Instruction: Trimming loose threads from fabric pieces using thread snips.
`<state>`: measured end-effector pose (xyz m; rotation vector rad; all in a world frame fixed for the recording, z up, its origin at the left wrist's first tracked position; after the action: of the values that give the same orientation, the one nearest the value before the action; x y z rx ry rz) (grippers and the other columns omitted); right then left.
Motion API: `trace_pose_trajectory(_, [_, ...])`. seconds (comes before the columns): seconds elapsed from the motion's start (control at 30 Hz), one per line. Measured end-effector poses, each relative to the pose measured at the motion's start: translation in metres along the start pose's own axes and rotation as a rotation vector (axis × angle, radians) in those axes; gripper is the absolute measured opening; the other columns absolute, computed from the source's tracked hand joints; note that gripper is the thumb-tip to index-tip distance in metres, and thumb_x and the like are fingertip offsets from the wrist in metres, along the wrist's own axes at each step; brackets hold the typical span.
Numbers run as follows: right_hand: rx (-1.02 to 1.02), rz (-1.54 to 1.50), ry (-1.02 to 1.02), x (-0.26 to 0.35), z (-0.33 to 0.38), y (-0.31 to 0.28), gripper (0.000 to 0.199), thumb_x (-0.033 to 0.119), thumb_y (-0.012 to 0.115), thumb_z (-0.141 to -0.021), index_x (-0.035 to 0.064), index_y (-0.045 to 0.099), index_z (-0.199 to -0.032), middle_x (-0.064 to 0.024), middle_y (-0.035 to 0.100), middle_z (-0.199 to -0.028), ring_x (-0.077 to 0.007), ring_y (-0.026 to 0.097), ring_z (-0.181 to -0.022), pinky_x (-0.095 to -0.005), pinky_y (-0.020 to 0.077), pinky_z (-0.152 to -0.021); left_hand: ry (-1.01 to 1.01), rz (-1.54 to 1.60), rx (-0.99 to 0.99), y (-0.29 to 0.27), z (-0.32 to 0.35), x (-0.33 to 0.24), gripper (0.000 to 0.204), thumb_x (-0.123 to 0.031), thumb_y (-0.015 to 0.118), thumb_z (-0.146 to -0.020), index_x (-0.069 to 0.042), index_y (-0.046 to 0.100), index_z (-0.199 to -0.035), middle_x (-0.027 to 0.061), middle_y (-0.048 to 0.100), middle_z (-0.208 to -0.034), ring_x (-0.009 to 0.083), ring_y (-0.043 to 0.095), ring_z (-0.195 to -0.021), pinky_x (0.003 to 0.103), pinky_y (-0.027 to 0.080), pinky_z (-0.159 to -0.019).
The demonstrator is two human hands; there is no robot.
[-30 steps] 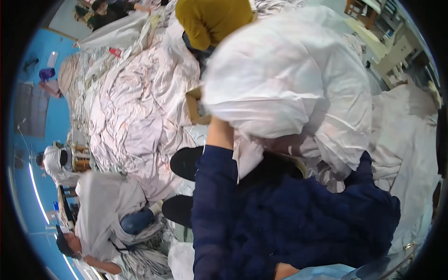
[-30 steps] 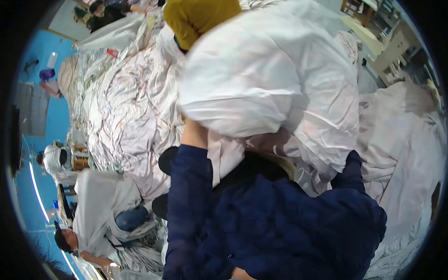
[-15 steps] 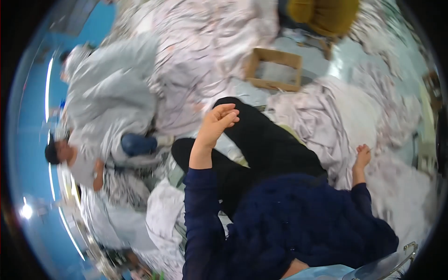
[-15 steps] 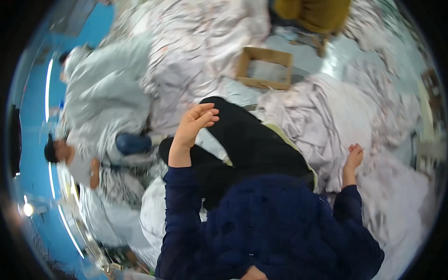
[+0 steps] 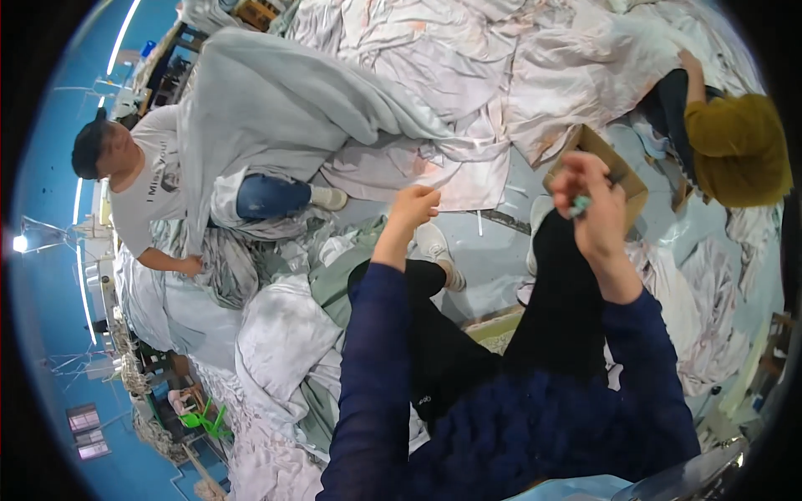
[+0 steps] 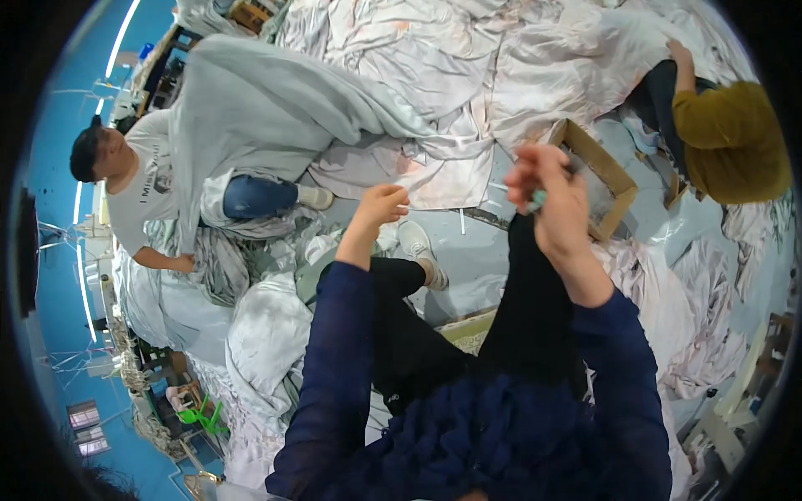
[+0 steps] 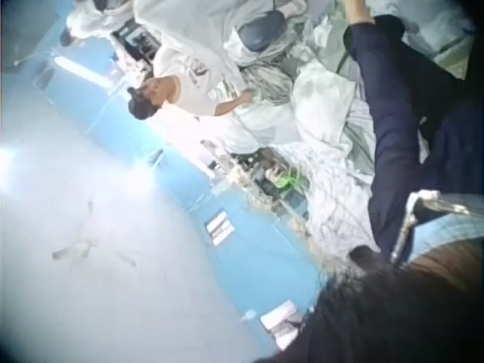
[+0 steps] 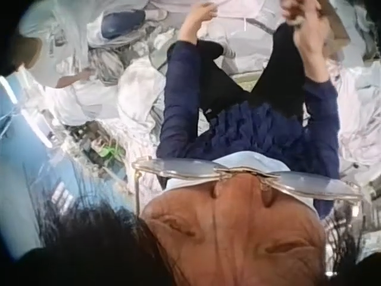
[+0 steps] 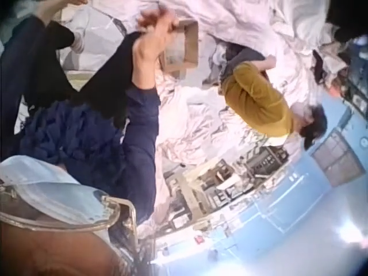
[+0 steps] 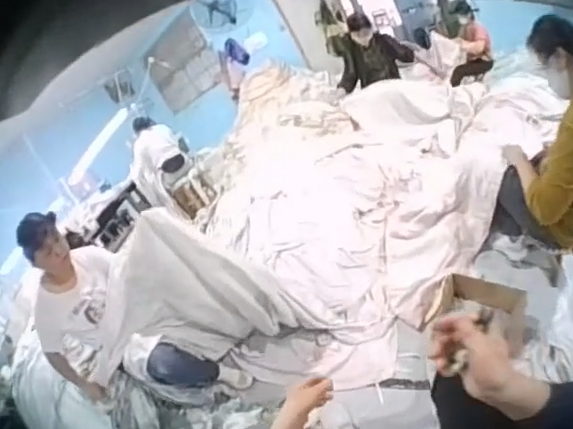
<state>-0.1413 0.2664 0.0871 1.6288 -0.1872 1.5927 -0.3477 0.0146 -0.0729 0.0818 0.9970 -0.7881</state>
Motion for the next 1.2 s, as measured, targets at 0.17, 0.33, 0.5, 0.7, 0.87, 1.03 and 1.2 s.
trace_pose_trajectory(0.17, [-0.016, -0.02, 0.131, -0.063, -0.102, 0.044, 0.035, 0.032, 0.046, -0.101, -0.0004, 0.057, -0.111, -0.0063, 0.062, -0.08, -0.0112, 0.055, -0.062, -0.0227, 0.0407, -0.054, -0.183, 0.063, 0.008, 0.046, -0.151, 0.127, 0.027, -0.025, 0.063, -0.083, 0.002, 0.065, -0.081, 0.0106, 0.065, -0.071, 0.0168, 0.06, -0.053, 0.031, 0.045, -0.044])
trace_pose_trajectory(0.33, [-0.192, -0.384, 0.546, -0.117, -0.123, 0.015, 0.03, 0.03, 0.044, -0.102, 0.0032, 0.057, -0.107, -0.0022, 0.049, -0.072, -0.0109, 0.044, -0.058, -0.0227, 0.0352, -0.049, -0.496, 0.037, 0.011, 0.064, -0.258, 0.241, 0.033, -0.03, 0.062, -0.082, 0.002, 0.063, -0.077, 0.0115, 0.058, -0.057, 0.0213, 0.055, -0.043, 0.034, 0.044, -0.041])
trace_pose_trajectory(0.5, [-0.356, -0.284, 0.502, -0.111, -0.136, -0.002, 0.03, 0.031, 0.038, -0.104, 0.0056, 0.055, -0.101, -0.0019, 0.045, -0.066, -0.0106, 0.04, -0.051, -0.0229, 0.0323, -0.045, 0.322, -0.406, -0.357, 0.042, -0.355, 0.096, 0.039, -0.017, 0.069, -0.076, -0.001, 0.061, -0.11, 0.0174, 0.063, -0.104, 0.0323, 0.064, -0.087, 0.045, 0.052, -0.072])
trace_pose_trajectory(0.7, [-0.549, -0.274, 0.605, -0.123, -0.14, -0.022, 0.03, 0.034, 0.035, -0.104, 0.0084, 0.05, -0.099, -0.0034, 0.046, -0.062, -0.0117, 0.038, -0.046, -0.025, 0.0304, -0.041, 0.693, -1.13, -0.666, 0.069, -0.396, -0.041, 0.066, -0.02, 0.071, -0.073, -0.011, 0.046, -0.134, 0.0173, 0.042, -0.139, 0.0343, 0.043, -0.126, 0.053, 0.036, -0.098])
trace_pose_trajectory(0.87, [-0.588, -0.26, 0.638, -0.126, -0.148, -0.031, 0.027, 0.033, 0.035, -0.104, 0.0095, 0.047, -0.098, -0.002, 0.044, -0.061, -0.0102, 0.035, -0.045, -0.0243, 0.0286, -0.04, 0.73, -1.072, -0.501, 0.068, -0.447, -0.071, 0.028, -0.017, 0.064, -0.074, -0.007, 0.064, -0.101, 0.0138, 0.057, -0.122, 0.0298, 0.048, -0.119, 0.054, 0.035, -0.096])
trace_pose_trajectory(1.03, [-0.484, -0.228, 0.634, -0.12, -0.157, -0.025, 0.026, 0.032, 0.034, -0.105, 0.0092, 0.046, -0.099, -0.0025, 0.043, -0.061, -0.0104, 0.035, -0.045, -0.0237, 0.0278, -0.039, 0.459, 0.286, -0.683, -0.009, -0.436, -0.111, 0.023, -0.015, 0.054, -0.086, 0.006, 0.062, -0.084, 0.0231, 0.063, -0.074, 0.0416, 0.06, -0.072, 0.045, 0.044, -0.065])
trace_pose_trajectory(1.2, [-0.385, -0.187, 0.639, -0.115, -0.145, -0.007, 0.027, 0.031, 0.039, -0.104, 0.008, 0.05, -0.096, -0.0034, 0.047, -0.064, -0.0104, 0.037, -0.046, -0.024, 0.0288, -0.042, 0.505, -0.261, -0.309, 0.058, -0.333, -0.083, 0.043, -0.036, 0.061, -0.088, 0.007, 0.064, -0.096, 0.0286, 0.064, -0.08, 0.0489, 0.061, -0.081, 0.047, 0.049, -0.071])
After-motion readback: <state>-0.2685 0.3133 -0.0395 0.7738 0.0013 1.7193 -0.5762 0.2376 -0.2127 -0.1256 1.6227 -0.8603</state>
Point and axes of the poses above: each hand's wrist, its own z-axis away from the middle knuckle, its own y-axis out of the palm, x = y × z, the point moved 10 cm from there along -z, towards the middle knuckle
